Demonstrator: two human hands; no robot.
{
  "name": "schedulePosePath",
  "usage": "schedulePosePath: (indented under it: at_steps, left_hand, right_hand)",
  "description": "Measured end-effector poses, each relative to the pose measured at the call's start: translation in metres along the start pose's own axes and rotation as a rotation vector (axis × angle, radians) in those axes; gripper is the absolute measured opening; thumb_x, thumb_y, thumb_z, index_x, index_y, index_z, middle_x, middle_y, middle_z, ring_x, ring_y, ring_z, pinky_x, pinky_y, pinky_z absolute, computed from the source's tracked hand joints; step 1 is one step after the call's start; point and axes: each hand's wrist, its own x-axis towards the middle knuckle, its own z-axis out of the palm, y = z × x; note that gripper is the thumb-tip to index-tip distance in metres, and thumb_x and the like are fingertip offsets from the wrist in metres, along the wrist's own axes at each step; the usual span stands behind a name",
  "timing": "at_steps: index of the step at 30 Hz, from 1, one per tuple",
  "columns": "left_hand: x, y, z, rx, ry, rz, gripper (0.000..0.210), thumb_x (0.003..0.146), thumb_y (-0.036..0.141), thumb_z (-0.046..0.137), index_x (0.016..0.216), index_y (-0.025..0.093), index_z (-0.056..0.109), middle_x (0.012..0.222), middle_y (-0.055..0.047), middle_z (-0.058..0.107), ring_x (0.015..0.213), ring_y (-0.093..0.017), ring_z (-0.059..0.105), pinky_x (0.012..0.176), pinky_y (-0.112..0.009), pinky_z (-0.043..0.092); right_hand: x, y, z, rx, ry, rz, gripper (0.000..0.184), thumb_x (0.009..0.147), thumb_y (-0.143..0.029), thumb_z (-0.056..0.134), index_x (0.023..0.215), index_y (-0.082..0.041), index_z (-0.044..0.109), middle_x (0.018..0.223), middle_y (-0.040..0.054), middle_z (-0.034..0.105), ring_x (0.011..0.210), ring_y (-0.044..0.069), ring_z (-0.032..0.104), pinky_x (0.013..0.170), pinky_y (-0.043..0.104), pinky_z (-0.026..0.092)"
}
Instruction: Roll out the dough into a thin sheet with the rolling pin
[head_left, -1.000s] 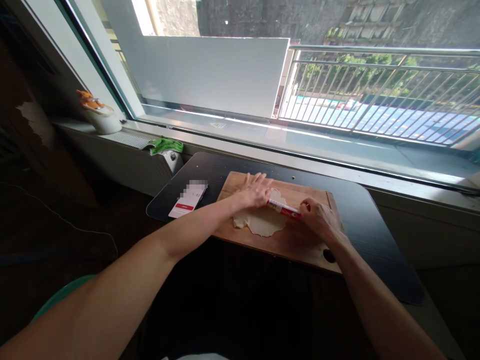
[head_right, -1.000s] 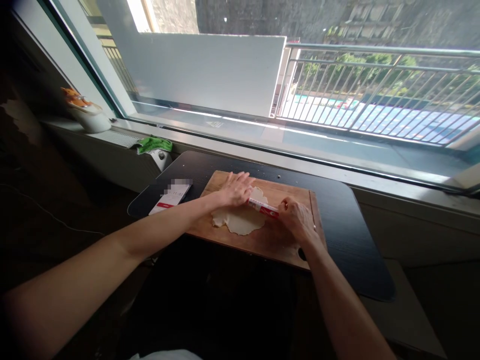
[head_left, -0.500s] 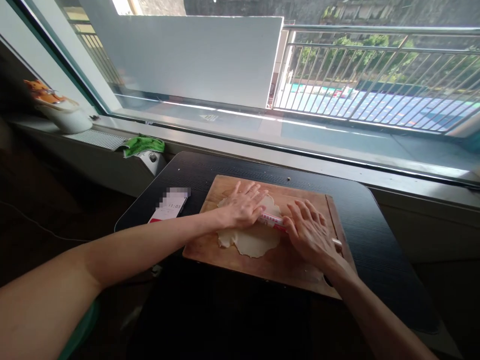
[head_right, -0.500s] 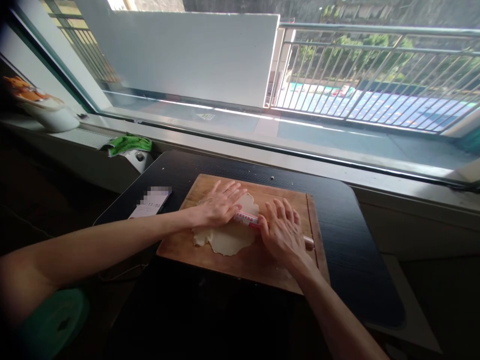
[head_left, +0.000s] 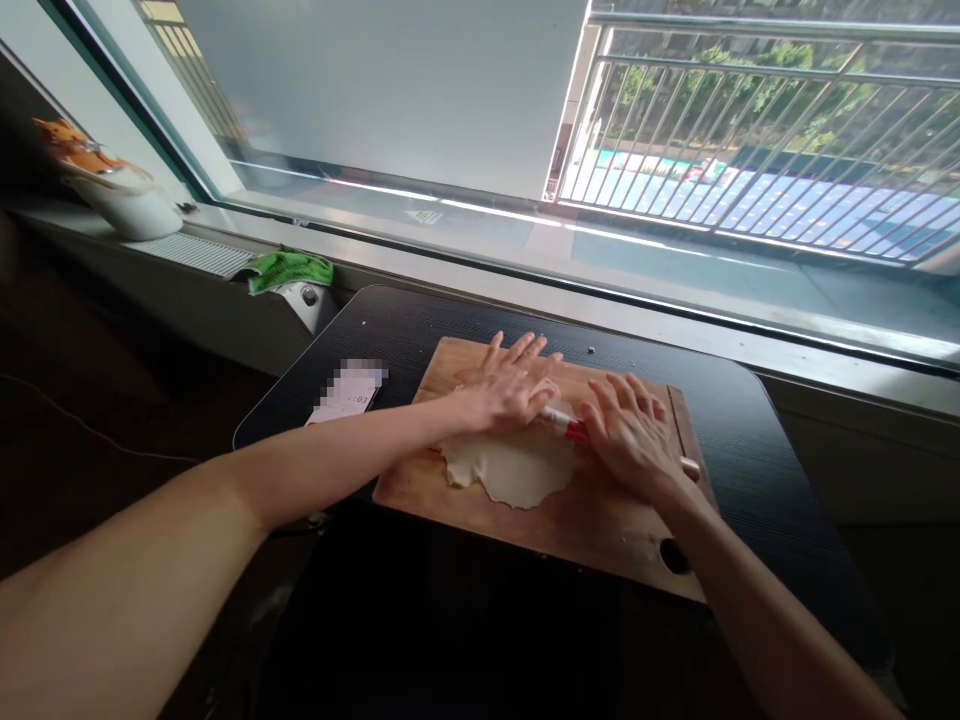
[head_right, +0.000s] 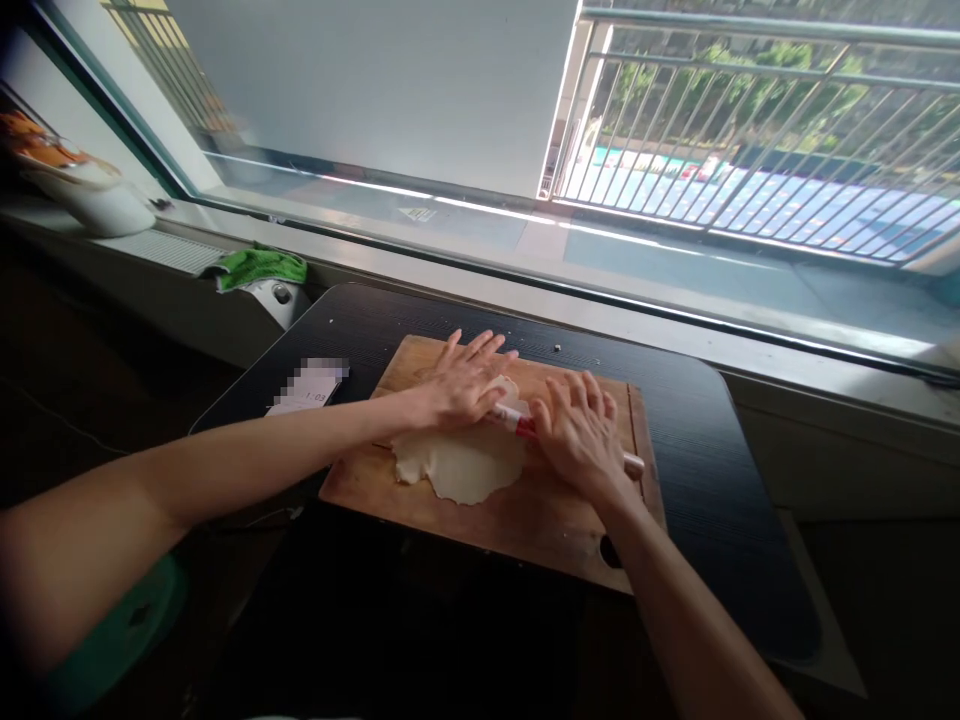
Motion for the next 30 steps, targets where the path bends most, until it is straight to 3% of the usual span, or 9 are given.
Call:
schedulePosePath:
  at_steps: [4,7,10,14,16,19,22,27,30]
  left_hand:
    - [0.026,-0.004,-0.006,0.002,-0.027,-0.166,0.063,0.104,0.040,0.030,0.163,0.015,0.026,0.171,-0.014,0.019,0.159,-0.029,0.014,0.126,-0.061,0.011]
    - [0.006,-0.002,-0.001,-0.016,-0.079,-0.032,0.061,0.104,0.044,0.029,0.161,0.022,0.031,0.169,-0.009,0.029,0.158,-0.029,0.019,0.126,-0.062,0.013]
    - [-0.004,-0.001,0.002,-0.005,-0.033,0.052,0.060,0.103,0.047,0.033,0.159,0.024,0.036,0.167,-0.008,0.034,0.157,-0.028,0.020,0.127,-0.059,0.011]
    - [0.026,-0.007,-0.004,0.003,-0.001,-0.137,0.061,0.104,0.041,0.033,0.161,0.020,0.031,0.169,-0.013,0.026,0.158,-0.030,0.019,0.126,-0.062,0.012]
    - [0.030,-0.007,-0.006,-0.003,-0.029,-0.156,0.062,0.104,0.041,0.031,0.161,0.017,0.029,0.169,-0.014,0.024,0.158,-0.030,0.017,0.126,-0.062,0.011]
    - [0.006,-0.003,-0.003,-0.024,-0.115,-0.017,0.063,0.104,0.047,0.031,0.160,0.020,0.032,0.169,-0.012,0.028,0.158,-0.030,0.019,0.125,-0.063,0.012]
    - [-0.004,-0.002,-0.001,-0.011,-0.094,0.056,0.060,0.103,0.047,0.034,0.159,0.024,0.036,0.167,-0.009,0.033,0.157,-0.029,0.021,0.126,-0.062,0.012]
    - [0.034,-0.010,-0.006,0.045,-0.013,-0.144,0.061,0.104,0.041,0.033,0.160,0.018,0.033,0.169,-0.013,0.026,0.158,-0.030,0.016,0.125,-0.063,0.011]
    - [0.020,-0.008,-0.005,0.031,-0.063,-0.068,0.061,0.104,0.043,0.030,0.160,0.018,0.033,0.169,-0.013,0.028,0.158,-0.030,0.018,0.125,-0.063,0.012]
  right_hand:
    - [0.032,0.002,-0.008,0.050,-0.065,0.191,0.063,0.103,-0.047,0.025,0.154,-0.016,0.044,0.164,0.0157,0.035,0.154,0.032,0.026,0.120,0.053,0.030]
    - [0.013,0.006,-0.001,0.086,-0.092,0.044,0.058,0.102,-0.049,0.026,0.149,-0.025,0.050,0.161,0.0103,0.042,0.151,0.030,0.033,0.118,0.052,0.035]
    - [0.002,0.009,0.006,0.087,-0.011,-0.080,0.054,0.102,-0.049,0.027,0.142,-0.029,0.056,0.158,0.0078,0.046,0.150,0.028,0.034,0.118,0.051,0.034]
    - [0.034,0.008,0.000,0.085,0.025,0.129,0.058,0.102,-0.048,0.027,0.148,-0.021,0.051,0.161,0.0152,0.040,0.150,0.032,0.032,0.117,0.056,0.033]
    - [0.038,0.006,-0.001,0.077,-0.003,0.195,0.059,0.102,-0.047,0.026,0.149,-0.019,0.050,0.161,0.0162,0.041,0.149,0.033,0.035,0.115,0.055,0.036]
    - [0.013,0.004,0.006,0.049,-0.005,0.077,0.055,0.102,-0.047,0.029,0.146,-0.025,0.054,0.158,0.0108,0.046,0.148,0.030,0.036,0.116,0.051,0.037]
    - [0.000,0.006,0.010,0.044,0.085,-0.042,0.051,0.102,-0.045,0.032,0.141,-0.027,0.058,0.155,0.0085,0.050,0.148,0.030,0.035,0.118,0.053,0.035]
    - [0.044,0.005,-0.003,0.089,0.074,0.168,0.057,0.102,-0.045,0.029,0.147,-0.018,0.052,0.158,0.0157,0.044,0.149,0.032,0.033,0.118,0.053,0.034]
    - [0.029,0.003,-0.002,0.104,-0.026,0.146,0.056,0.102,-0.047,0.027,0.143,-0.022,0.055,0.155,0.0134,0.049,0.147,0.031,0.037,0.116,0.052,0.036]
